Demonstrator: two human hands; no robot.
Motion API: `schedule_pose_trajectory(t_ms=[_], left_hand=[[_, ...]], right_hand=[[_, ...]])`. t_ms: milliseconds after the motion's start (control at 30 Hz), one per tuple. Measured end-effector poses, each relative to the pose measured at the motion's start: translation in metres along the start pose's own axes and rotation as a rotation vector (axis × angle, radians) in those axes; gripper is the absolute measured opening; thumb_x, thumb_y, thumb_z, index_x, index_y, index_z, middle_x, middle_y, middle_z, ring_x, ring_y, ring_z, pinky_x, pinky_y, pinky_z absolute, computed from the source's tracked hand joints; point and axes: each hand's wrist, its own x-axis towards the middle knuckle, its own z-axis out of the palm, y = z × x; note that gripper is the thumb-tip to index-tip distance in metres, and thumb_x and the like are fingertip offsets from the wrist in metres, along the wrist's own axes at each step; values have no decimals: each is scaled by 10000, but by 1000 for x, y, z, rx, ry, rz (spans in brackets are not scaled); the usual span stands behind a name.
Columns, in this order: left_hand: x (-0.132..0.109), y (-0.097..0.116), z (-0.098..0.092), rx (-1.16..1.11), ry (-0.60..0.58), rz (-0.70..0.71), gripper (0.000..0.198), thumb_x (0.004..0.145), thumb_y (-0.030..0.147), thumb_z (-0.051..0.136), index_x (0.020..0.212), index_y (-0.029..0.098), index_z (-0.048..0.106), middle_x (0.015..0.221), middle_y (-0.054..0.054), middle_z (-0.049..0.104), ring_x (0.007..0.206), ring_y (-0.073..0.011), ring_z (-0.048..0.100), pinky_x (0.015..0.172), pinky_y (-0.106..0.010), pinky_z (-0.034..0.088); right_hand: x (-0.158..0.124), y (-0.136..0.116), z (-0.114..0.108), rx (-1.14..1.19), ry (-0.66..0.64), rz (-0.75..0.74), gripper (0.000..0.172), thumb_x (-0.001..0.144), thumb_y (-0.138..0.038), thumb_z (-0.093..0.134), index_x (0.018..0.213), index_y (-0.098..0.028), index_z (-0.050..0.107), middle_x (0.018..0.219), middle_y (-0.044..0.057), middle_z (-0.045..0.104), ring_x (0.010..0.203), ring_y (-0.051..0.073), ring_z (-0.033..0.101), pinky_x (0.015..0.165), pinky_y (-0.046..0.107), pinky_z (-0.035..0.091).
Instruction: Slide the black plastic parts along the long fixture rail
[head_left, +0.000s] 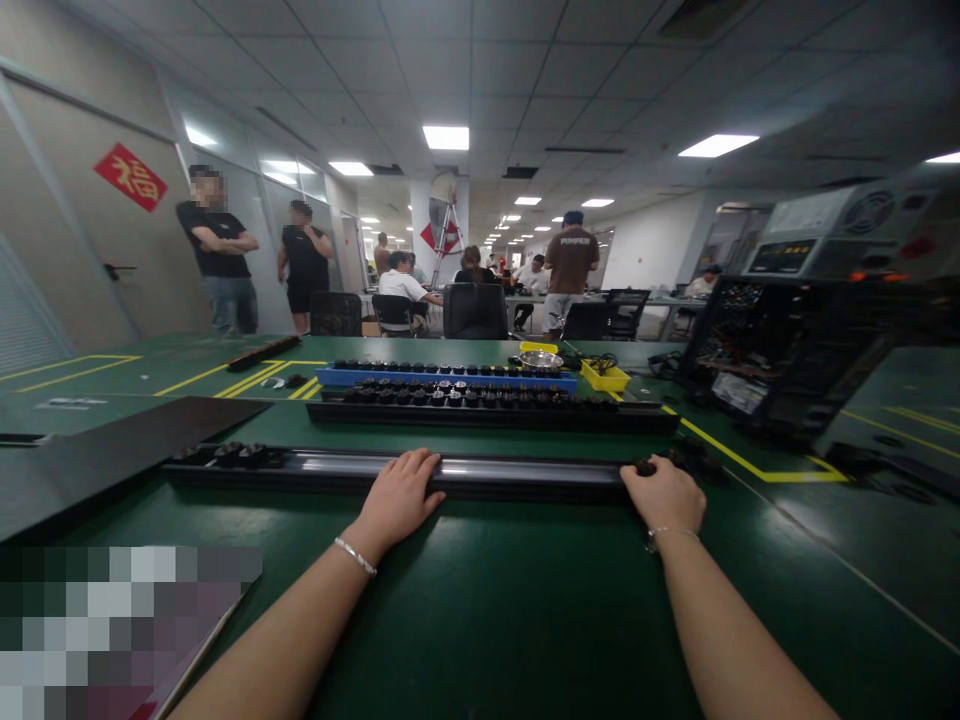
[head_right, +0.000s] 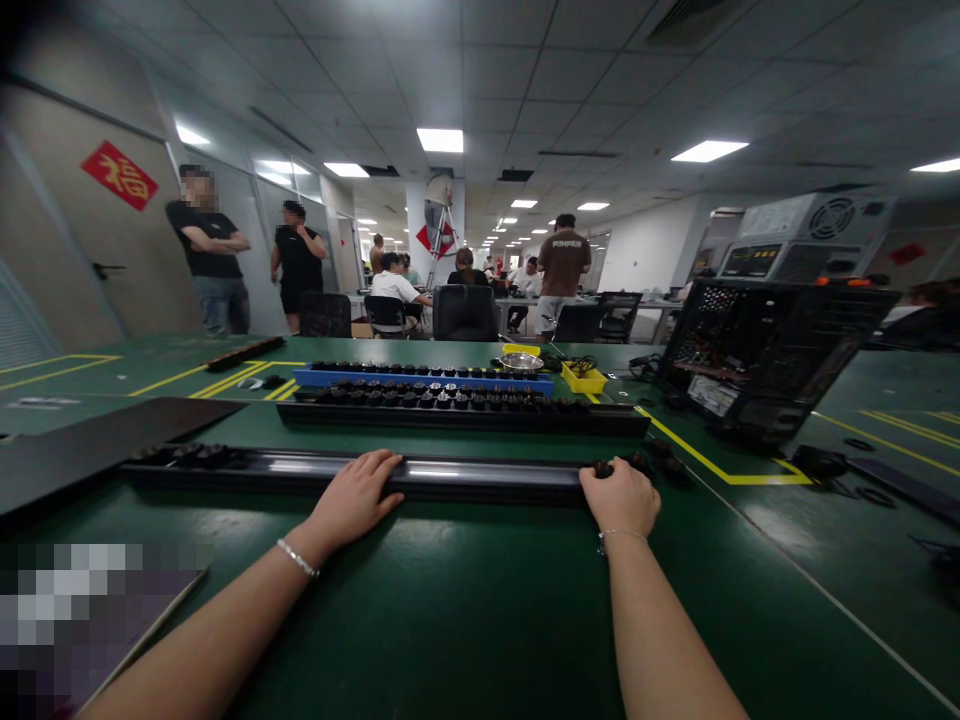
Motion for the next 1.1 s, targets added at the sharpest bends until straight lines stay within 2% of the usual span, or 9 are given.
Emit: schedule_pose_trajectory(t_ms=[500,700,1100], left_hand=[[0,0,0,9,-11,-5,512,815,430,493,1268,200,432,1278,-81,483,1167,-238,434,987,-376,334],[0,0,0,14,-11,-15,521,804,425,509,1270,205,433,1277,-84,485,1163,-242,438,977,-376,340],[1,0,-1,18,-33,-19,520,814,438,485,1274,202,429,1288,-82,478,1171,-242,430,982,-375,337]], right_hand=[[12,13,3,138,-56,124,500,686,-510,461,1004,-156,613,966,150,622,943,310,548,728,399,461],[13,15,4,152,-36,120,482,675,-496,483,980,-152,628,908,148,631,902,298,563,726,385,460],[15,19,3,192,-12,186,464,683,-463,476,981,-144,634,928,144,639,885,310,577,741,388,456]])
